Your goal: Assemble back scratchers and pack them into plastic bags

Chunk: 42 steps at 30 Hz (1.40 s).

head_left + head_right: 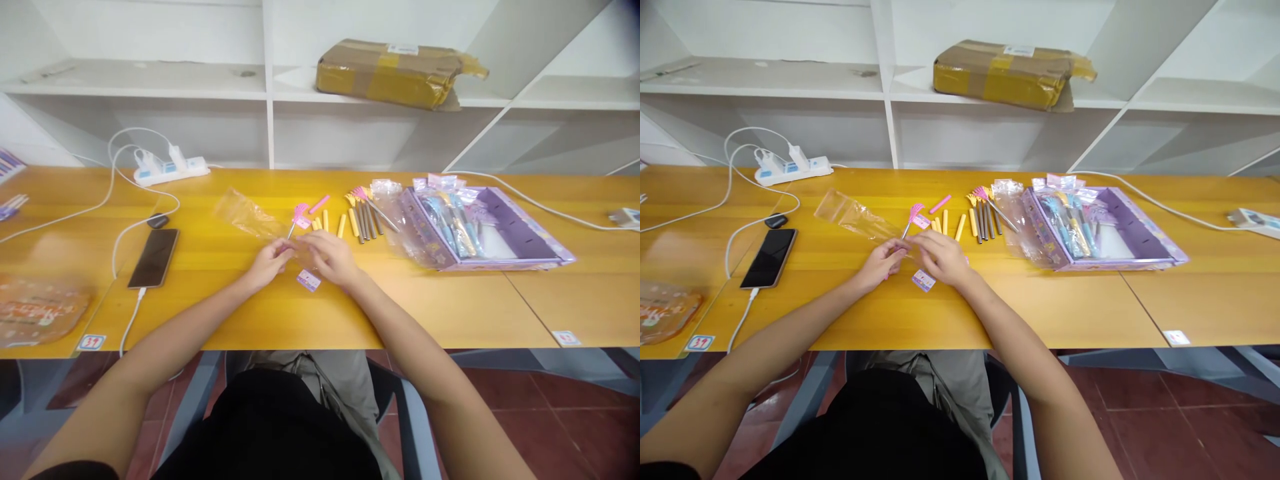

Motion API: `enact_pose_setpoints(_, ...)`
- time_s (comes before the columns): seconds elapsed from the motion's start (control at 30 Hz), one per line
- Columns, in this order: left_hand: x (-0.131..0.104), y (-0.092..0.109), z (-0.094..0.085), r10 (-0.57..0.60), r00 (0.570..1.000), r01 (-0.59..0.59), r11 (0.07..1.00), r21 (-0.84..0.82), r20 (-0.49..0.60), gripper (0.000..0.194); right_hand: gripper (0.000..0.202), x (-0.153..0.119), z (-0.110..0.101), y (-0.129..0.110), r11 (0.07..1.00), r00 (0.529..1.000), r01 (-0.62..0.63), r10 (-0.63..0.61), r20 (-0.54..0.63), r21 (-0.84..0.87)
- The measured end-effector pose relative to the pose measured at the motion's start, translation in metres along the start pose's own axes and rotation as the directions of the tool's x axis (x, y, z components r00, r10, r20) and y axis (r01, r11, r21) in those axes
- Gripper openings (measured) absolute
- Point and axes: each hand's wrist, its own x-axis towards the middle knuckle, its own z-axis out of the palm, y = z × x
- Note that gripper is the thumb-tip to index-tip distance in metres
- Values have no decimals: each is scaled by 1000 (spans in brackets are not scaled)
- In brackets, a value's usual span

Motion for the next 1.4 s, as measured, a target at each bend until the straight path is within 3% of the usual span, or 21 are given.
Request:
enact_pose_setpoints(0.1,-1,-1,-1,-27,999,26,999,27,25,42,28,2,0,6,956,944,-259,281,-174,138)
enact_pose_setpoints(0.17,-2,-3,-1,-11,999,9,998,67,35,43,30,3,3,11,865,893,-404,444,-76,299)
enact_pose_setpoints(0.27,-4,-4,-1,11,997,-22,988,151,78,43,47,3,9,14,676,845,-509,509,161,533)
enact_pose_setpoints(0.4,-8,-1,3,61,989,-94,963,254,134,41,51,3,18,14,561,832,-523,501,240,642)
enact_pose_setpoints(0.5,-7,1,6,133,986,-153,962,226,105,39,48,5,14,18,524,805,-510,569,165,682)
enact_pose_setpoints(0.63,-1,1,2,163,977,-171,984,-52,-141,44,43,6,-10,30,439,707,-343,703,-80,831)
enact_pose_setpoints(0.73,5,2,-7,130,943,-208,949,-236,-307,49,37,2,-32,39,447,659,-227,725,-201,865)
enact_pose_setpoints(0.87,11,5,-18,124,906,-245,933,-265,-404,49,33,-4,-49,37,552,688,-289,688,-232,783)
enact_pose_setpoints(1.0,13,7,-21,108,881,-259,925,-277,-461,43,41,-7,-46,25,641,776,-477,629,-54,602)
enact_pose_setpoints(1.1,14,8,-21,99,875,-260,922,-287,-474,39,39,-8,-38,17,710,824,-537,557,103,455)
enact_pose_setpoints(1.2,15,9,-23,102,865,-275,916,-293,-491,37,35,-10,-32,15,749,836,-547,516,189,374)
enact_pose_setpoints(1.4,16,12,-29,94,855,-287,906,-313,-510,36,35,-14,-34,25,752,822,-570,510,254,331)
